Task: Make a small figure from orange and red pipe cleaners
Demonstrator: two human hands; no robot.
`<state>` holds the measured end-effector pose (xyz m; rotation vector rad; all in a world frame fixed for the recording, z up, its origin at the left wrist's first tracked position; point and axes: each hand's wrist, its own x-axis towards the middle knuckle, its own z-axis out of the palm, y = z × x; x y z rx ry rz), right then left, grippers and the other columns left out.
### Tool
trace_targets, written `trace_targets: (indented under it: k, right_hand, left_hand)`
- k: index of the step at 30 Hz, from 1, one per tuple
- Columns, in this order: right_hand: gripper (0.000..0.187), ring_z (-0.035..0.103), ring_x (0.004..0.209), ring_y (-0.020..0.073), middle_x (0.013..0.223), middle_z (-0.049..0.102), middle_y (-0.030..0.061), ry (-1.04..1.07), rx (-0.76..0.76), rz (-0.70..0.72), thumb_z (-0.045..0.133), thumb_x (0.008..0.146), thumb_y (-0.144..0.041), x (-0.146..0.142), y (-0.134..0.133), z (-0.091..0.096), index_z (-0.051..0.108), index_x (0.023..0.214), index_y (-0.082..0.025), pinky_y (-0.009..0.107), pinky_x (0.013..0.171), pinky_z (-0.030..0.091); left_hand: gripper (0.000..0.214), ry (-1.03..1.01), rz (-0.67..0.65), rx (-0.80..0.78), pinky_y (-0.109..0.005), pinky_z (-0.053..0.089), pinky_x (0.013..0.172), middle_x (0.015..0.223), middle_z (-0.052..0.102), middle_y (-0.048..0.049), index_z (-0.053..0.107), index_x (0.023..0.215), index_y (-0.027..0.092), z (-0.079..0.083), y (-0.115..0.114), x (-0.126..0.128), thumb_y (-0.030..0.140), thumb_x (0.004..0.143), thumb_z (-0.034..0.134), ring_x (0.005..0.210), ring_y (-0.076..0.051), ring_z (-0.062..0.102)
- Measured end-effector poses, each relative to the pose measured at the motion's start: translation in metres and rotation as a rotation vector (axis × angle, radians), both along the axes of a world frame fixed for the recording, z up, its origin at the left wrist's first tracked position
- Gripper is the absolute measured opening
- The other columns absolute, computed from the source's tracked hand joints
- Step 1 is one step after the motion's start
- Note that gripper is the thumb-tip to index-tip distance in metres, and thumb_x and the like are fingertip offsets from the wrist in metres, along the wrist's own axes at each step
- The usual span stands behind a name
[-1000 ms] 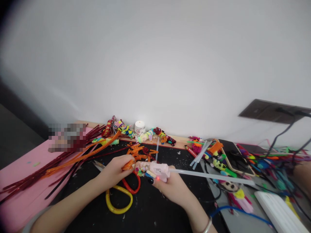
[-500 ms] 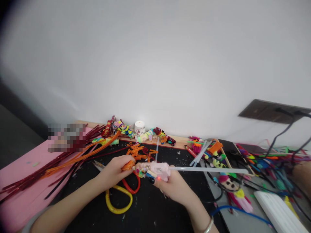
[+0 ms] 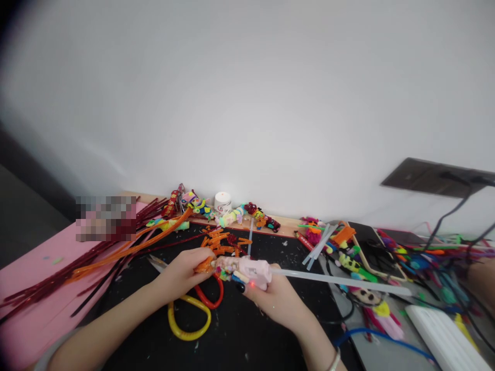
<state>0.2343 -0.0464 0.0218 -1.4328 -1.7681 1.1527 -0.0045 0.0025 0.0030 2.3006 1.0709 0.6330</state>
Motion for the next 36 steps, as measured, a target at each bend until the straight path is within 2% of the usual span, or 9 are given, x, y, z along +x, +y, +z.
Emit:
trace_targets:
  k: [4, 10, 15, 18, 21, 24, 28, 31, 36]
  right_hand:
    - [0.017, 0.04, 0.046, 0.0093, 0.053, 0.043, -0.0053, -0.027, -0.032, 0.063, 0.064, 0.076, -0.033, -0.0008, -0.0007, 0.001, 0.062, 0.081, -0.017, 0.02, 0.043, 0.035]
    - [0.019, 0.041, 0.046, 0.0097, 0.053, 0.045, -0.0048, -0.055, -0.014, -0.048, 0.063, 0.077, -0.034, 0.0013, -0.0003, -0.0034, 0.06, 0.08, -0.016, 0.02, 0.043, 0.035]
    - [0.016, 0.046, 0.054, 0.0124, 0.058, 0.047, -0.0031, -0.067, 0.008, 0.024, 0.064, 0.075, -0.032, 0.0015, -0.0008, 0.0017, 0.061, 0.079, -0.017, 0.022, 0.049, 0.04]
    - [0.02, 0.049, 0.061, 0.0145, 0.066, 0.05, -0.0007, -0.072, 0.024, 0.0, 0.065, 0.073, -0.034, 0.0004, -0.0007, 0.002, 0.062, 0.081, -0.016, 0.024, 0.054, 0.042]
    - [0.021, 0.047, 0.056, 0.0136, 0.06, 0.047, -0.002, -0.056, 0.001, -0.031, 0.063, 0.076, -0.038, 0.0008, 0.0002, -0.0011, 0.062, 0.08, -0.017, 0.023, 0.051, 0.04]
    - [0.022, 0.045, 0.053, 0.0131, 0.054, 0.044, -0.0034, -0.031, -0.005, -0.001, 0.062, 0.077, -0.039, 0.0029, 0.0006, -0.0017, 0.062, 0.08, -0.018, 0.023, 0.05, 0.039]
    - [0.023, 0.047, 0.054, 0.0135, 0.054, 0.045, -0.0035, -0.014, -0.016, 0.048, 0.065, 0.076, -0.041, 0.0047, -0.0005, 0.001, 0.063, 0.078, -0.018, 0.023, 0.051, 0.04]
    - [0.023, 0.048, 0.056, 0.0138, 0.056, 0.047, -0.003, -0.023, -0.019, 0.032, 0.065, 0.075, -0.04, 0.0033, -0.001, 0.0008, 0.062, 0.075, -0.018, 0.023, 0.052, 0.041]
    - [0.021, 0.049, 0.058, 0.0148, 0.058, 0.049, -0.0018, -0.048, 0.033, -0.02, 0.064, 0.076, -0.039, 0.0014, 0.0006, -0.0003, 0.062, 0.076, -0.018, 0.024, 0.054, 0.042]
  left_hand:
    - [0.009, 0.0, -0.017, 0.002, -0.022, 0.035, 0.064, 0.074, 0.053, 0.002, 0.049, 0.075, 0.018, 0.0007, -0.0003, 0.0001, 0.018, 0.083, 0.052, 0.071, -0.013, 0.05]
    - [0.017, 0.002, -0.021, -0.003, -0.022, 0.034, 0.062, 0.071, 0.051, 0.002, 0.047, 0.07, 0.018, -0.0002, -0.0005, -0.0008, 0.024, 0.086, 0.051, 0.067, -0.013, 0.048]
    - [0.012, -0.011, -0.042, 0.01, -0.021, 0.034, 0.062, 0.071, 0.05, 0.0028, 0.048, 0.073, 0.018, -0.0016, 0.0007, -0.0008, 0.021, 0.085, 0.051, 0.068, -0.012, 0.048]
    - [0.013, -0.014, -0.048, 0.018, -0.022, 0.033, 0.061, 0.07, 0.048, 0.0032, 0.047, 0.071, 0.018, -0.0014, 0.0009, -0.0005, 0.019, 0.084, 0.051, 0.066, -0.012, 0.047]
    - [0.017, -0.028, -0.051, 0.019, -0.022, 0.033, 0.06, 0.068, 0.047, 0.0031, 0.046, 0.07, 0.018, -0.0012, 0.0004, -0.0006, 0.024, 0.086, 0.05, 0.065, -0.012, 0.046]
    - [0.017, -0.024, -0.057, 0.022, -0.022, 0.033, 0.061, 0.069, 0.048, 0.0029, 0.047, 0.071, 0.018, -0.0017, 0.0001, -0.0013, 0.025, 0.087, 0.049, 0.065, -0.012, 0.046]
    - [0.012, -0.016, -0.068, 0.014, -0.021, 0.033, 0.062, 0.071, 0.049, 0.0033, 0.047, 0.074, 0.018, -0.0025, 0.0006, -0.0021, 0.02, 0.085, 0.05, 0.067, -0.012, 0.046]
    - [0.012, -0.019, -0.064, 0.015, -0.021, 0.032, 0.061, 0.07, 0.047, 0.0037, 0.047, 0.073, 0.018, -0.002, 0.0007, -0.0019, 0.019, 0.084, 0.051, 0.065, -0.011, 0.045]
    - [0.018, -0.031, -0.049, 0.01, -0.022, 0.033, 0.061, 0.069, 0.048, 0.0029, 0.047, 0.071, 0.018, -0.001, 0.0011, -0.0019, 0.026, 0.086, 0.05, 0.065, -0.012, 0.045]
